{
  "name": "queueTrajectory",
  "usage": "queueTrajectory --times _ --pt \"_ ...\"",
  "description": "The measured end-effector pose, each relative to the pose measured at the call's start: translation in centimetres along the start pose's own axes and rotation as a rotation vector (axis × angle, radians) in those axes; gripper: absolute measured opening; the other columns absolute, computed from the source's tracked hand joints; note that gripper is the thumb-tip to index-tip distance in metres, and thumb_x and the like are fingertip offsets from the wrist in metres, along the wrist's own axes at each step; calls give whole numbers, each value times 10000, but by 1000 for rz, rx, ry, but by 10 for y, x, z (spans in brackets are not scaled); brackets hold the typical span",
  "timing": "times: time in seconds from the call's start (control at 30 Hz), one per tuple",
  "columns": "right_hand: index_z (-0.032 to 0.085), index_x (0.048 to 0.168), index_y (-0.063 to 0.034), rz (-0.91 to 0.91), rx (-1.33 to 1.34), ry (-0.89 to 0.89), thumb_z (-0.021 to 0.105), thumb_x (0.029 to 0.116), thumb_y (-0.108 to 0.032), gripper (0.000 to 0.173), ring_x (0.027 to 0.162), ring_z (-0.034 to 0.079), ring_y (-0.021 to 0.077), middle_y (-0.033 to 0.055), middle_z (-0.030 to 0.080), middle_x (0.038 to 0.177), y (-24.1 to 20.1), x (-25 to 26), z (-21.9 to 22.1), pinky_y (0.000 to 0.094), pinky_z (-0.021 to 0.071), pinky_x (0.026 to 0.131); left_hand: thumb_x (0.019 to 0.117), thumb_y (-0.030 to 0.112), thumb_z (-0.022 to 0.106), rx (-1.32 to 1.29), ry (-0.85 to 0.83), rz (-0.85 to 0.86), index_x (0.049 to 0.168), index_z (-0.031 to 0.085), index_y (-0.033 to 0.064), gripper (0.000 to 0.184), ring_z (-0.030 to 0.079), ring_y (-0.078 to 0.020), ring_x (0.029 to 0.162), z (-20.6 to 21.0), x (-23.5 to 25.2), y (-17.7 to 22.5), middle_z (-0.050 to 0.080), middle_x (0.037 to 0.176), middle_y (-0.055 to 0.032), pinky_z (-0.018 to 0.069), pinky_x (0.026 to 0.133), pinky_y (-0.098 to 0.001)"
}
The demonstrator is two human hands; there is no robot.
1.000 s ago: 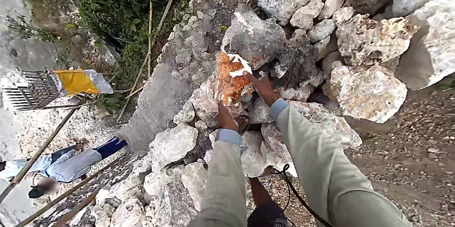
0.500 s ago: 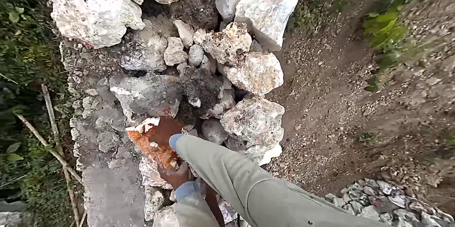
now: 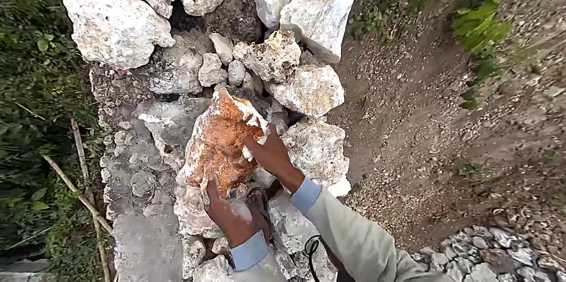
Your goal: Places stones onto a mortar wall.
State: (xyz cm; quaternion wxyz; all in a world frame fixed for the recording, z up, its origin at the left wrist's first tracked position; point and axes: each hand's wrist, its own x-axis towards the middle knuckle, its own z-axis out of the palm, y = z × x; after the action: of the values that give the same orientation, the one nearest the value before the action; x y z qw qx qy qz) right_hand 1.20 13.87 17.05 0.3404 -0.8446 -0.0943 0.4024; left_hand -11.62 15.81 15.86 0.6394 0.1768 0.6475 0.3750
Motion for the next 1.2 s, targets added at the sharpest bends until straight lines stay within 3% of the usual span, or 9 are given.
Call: queueTrajectory --times 0.17,0.33,0.57,0.7,0.8,0.9,1.0,1.1,1.2 --pt "379 1477 -70 10 214 250 660 936 -476 733 1039 649 371 247 633 1196 30 4 -95 577 531 820 1020 218 617 113 -257 10 1460 451 -8 522 567 -258 1283 69 -25 -42 553 1421 -195 490 1073 -448" --pt "340 1546 -56 -37 395 388 658 967 -355 725 1226 594 289 212 573 1381 71 33 -161 498 502 1013 960 247 699 234 -466 59 1570 312 10 760 432 -258 1438 123 -40 -89 402 1579 -200 388 1181 -430" --pt "396 1510 -96 -209 552 366 631 955 -324 644 1140 601 178 119 594 1338 94 60 -200 407 525 938 877 284 779 308 -695 272 1611 236 86 935 499 -199 1382 163 -48 -95 432 1565 -143 474 1118 -388" --pt "318 1593 -137 -239 324 191 649 999 -393 726 1391 484 238 125 436 1579 139 63 -248 475 440 1119 779 382 868 636 -850 358 1643 179 157 1128 394 -165 1472 129 -3 -81 317 1661 -71 410 1176 -385" --pt "373 1581 -140 -223 533 272 381 1105 -364 526 1445 425 166 45 399 1624 178 73 -286 379 389 1159 973 227 486 283 -758 362 1567 326 23 648 345 -217 1501 103 48 -86 301 1662 -126 312 1218 -372" --pt "273 1633 -192 -255 592 57 121 1071 -619 722 1543 272 150 -23 294 1685 145 57 -271 394 256 1254 1090 525 207 403 -657 377 1610 284 67 697 244 -188 1555 145 11 -96 243 1693 -98 205 1268 -375" --pt "306 1635 -251 -231 128 -96 360 1064 -599 671 1556 265 241 -18 230 1713 132 51 -218 567 251 1241 1006 459 567 665 -563 471 1539 453 140 632 311 -318 1505 158 0 -123 321 1638 -158 313 1210 -521" --pt "401 1593 -150 -434 -381 34 322 1084 -548 651 1574 157 403 99 318 1677 172 70 -157 704 30 1226 981 545 603 847 -583 438 1632 254 244 798 276 -366 1521 135 9 -121 194 1699 -138 329 1160 -608" --pt "492 1533 -128 -515 -571 216 347 1067 -554 648 1530 155 537 245 332 1632 170 74 -150 747 60 1199 924 563 670 790 -596 448 1657 137 249 959 272 -336 1526 133 31 -120 173 1705 -130 323 1175 -575"
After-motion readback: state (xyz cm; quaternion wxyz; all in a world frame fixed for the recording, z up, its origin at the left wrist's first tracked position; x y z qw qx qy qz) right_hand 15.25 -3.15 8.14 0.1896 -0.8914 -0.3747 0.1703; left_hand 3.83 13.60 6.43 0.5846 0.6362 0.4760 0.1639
